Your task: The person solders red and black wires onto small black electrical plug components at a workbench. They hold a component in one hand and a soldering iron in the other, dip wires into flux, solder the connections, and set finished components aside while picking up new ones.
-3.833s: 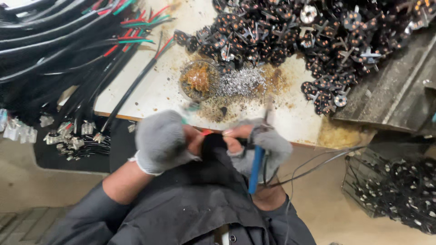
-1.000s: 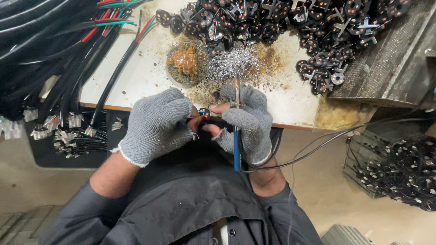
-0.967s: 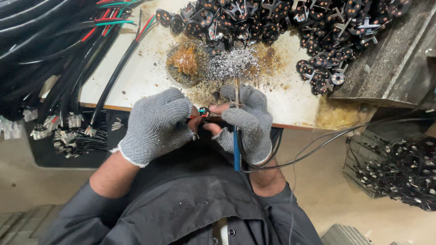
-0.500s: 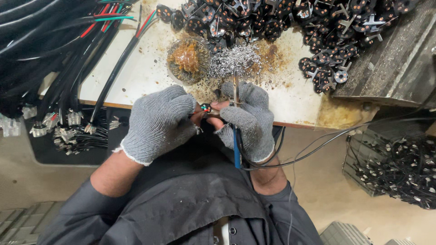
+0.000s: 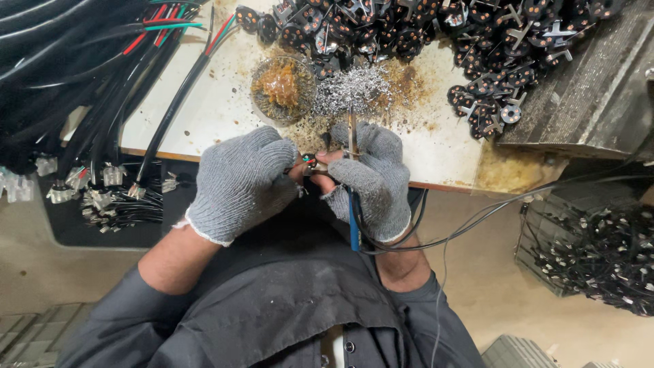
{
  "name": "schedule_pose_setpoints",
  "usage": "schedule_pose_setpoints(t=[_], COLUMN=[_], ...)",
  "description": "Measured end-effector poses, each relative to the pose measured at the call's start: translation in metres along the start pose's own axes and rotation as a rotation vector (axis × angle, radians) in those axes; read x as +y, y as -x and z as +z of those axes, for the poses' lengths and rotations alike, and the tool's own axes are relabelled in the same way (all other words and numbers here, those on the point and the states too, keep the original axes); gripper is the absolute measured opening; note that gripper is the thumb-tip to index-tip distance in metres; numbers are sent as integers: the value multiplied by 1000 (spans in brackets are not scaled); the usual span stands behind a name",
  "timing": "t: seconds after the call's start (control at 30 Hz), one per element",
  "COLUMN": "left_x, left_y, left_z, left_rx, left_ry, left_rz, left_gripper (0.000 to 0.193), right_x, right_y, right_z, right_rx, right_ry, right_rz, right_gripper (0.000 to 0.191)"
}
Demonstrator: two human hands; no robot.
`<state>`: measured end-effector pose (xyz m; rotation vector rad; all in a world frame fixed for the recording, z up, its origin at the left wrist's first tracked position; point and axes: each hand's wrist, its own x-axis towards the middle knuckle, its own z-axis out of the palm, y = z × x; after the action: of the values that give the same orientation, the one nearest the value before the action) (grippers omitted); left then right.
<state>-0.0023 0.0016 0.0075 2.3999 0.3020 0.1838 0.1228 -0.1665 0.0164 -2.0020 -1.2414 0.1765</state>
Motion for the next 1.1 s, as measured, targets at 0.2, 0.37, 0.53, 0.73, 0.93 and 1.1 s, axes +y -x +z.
schedule_pose_setpoints(t=[0.2,0.37,0.53,0.73,0.93,1.1], left_x=[1,0,-1,-1,-3,-2], left_y=[-3,-3,-4,-5,-4,-5], left_z=[-1,-4,-4,-3,-1,-2], left_rx=[-48,-12,-25,-47,-20,-42], left_ry=[-50,46,57,29,19,13], left_rz=[-23,2,3,-32,-20,-21], left_gripper=[24,22,23,22,21,22], right_x=[-6,8,18,18,31,30], right_y=[7,26,35,37,42,43], right_z=[-15,-12,-4,-5,-3,-3], right_rx=[-11,32,42,34,-85,-60], right_ry=[-46,-82,-52,-64,68,-5], right_rz=[-85,-145,-188,-179,-340,-296], right_gripper=[42,34,19,16,15,12])
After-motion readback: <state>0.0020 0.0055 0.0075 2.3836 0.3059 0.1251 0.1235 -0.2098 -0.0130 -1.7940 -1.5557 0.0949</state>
